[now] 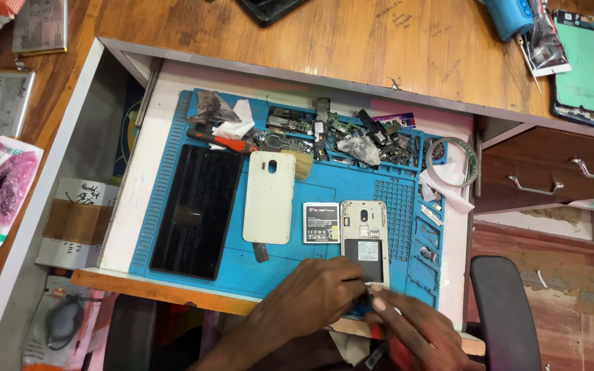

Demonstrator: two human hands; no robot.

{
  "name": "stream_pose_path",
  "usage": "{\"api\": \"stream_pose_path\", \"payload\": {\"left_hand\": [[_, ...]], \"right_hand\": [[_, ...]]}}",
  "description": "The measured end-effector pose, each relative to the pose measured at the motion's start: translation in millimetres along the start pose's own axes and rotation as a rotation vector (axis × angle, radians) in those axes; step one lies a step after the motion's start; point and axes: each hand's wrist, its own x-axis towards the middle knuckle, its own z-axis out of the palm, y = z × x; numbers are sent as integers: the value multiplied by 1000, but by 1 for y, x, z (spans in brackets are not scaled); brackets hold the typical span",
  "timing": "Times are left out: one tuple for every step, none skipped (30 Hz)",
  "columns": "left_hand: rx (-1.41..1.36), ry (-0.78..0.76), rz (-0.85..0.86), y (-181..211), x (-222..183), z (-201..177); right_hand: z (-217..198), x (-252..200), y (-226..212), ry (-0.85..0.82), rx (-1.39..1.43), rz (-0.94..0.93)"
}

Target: The person disassembles a white mobile phone by removing the back cover and battery, and then using a screwdriver to remove internal screws and detach components.

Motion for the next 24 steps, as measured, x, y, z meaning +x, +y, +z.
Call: {"api": "stream_pose_path", "payload": {"left_hand": [[-5,9,10,0,0,0],[-11,20,19,0,0,1],[-17,31,28,-1,0,1],[-1,35,48,-1,0,1],[16,39,68,-1,0,1],[29,42,88,-1,0,2],[22,30,74,0,0,2],[15,18,60,-1,0,2],[8,7,47,0,0,2],[7,-2,32,1,0,1],[5,-11,17,2,0,0],[4,-22,3,3,-1,-2],[-11,-23,-17,4,-1,-3],[-30,-26,-36,6,-1,-4],[-48,-30,-55,7,-2,-5],[-81,-10,-55,7,-2,-5],[-115,11,-56,6,-2,-5],[-148,32,-58,5,-3,-6],[-188,5,-80,4,-4,-6],[-227,-22,-102,1,-3,-6],[-266,-49,-124,-1,-4,-6],[-278,-42,-119,-2,-5,-6],[-289,-35,-115,-3,-5,-6],[-300,-27,-111,-4,-5,-6]], "right_hand": [[0,0,1,-96,29,117],[-1,1,1,-194,58,233],[0,2,-1,-290,86,351],[5,3,-7,-59,101,411],[12,5,-15,173,115,470],[17,6,-25,404,127,531],[18,9,-28,444,122,473],[17,15,-28,483,116,415],[16,21,-30,522,110,356],[14,26,-33,532,100,404],[11,31,-37,541,90,452],[9,37,-40,552,80,500],[7,43,-42,564,135,523],[5,47,-44,577,188,549],[3,51,-46,589,241,575],[2,54,-47,585,258,595],[2,57,-47,580,275,614],[1,58,-47,574,292,633],[1,59,-47,564,295,636],[0,59,-46,555,298,638],[0,58,-46,545,301,640],[0,59,-45,534,292,638],[0,59,-43,524,283,635],[0,59,-43,513,275,632]]}}
